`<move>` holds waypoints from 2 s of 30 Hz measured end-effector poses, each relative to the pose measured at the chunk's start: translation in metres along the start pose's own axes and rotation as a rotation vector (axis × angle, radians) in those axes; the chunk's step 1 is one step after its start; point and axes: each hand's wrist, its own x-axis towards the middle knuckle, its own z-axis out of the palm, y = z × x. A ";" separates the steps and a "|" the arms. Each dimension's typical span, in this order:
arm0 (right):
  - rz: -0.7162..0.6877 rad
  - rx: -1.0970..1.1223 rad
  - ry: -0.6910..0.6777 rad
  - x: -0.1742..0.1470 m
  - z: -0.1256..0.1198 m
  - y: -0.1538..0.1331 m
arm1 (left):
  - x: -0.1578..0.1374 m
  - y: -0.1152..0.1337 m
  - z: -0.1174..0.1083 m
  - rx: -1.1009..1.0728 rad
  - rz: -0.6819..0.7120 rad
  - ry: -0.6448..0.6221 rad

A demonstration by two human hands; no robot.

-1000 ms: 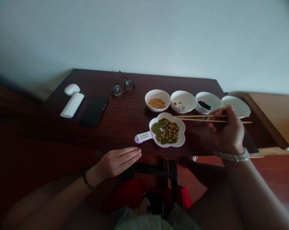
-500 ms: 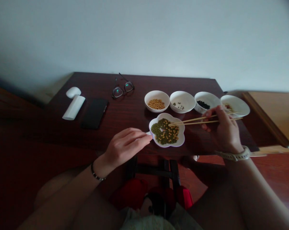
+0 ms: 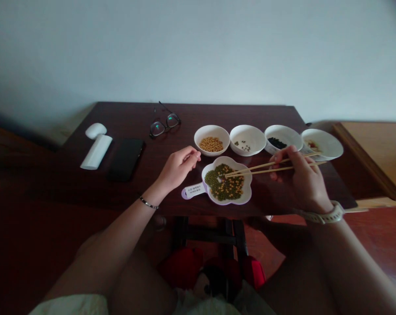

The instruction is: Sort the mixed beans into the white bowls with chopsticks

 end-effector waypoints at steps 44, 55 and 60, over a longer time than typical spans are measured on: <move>0.062 -0.007 -0.115 0.013 0.014 0.021 | 0.034 -0.031 0.018 -0.237 -0.193 0.166; 0.097 0.002 -0.110 0.015 0.013 0.021 | 0.028 -0.024 0.020 -0.249 -0.179 0.124; 0.087 -0.022 -0.127 0.013 0.016 0.022 | 0.026 -0.028 0.021 -0.273 -0.168 0.123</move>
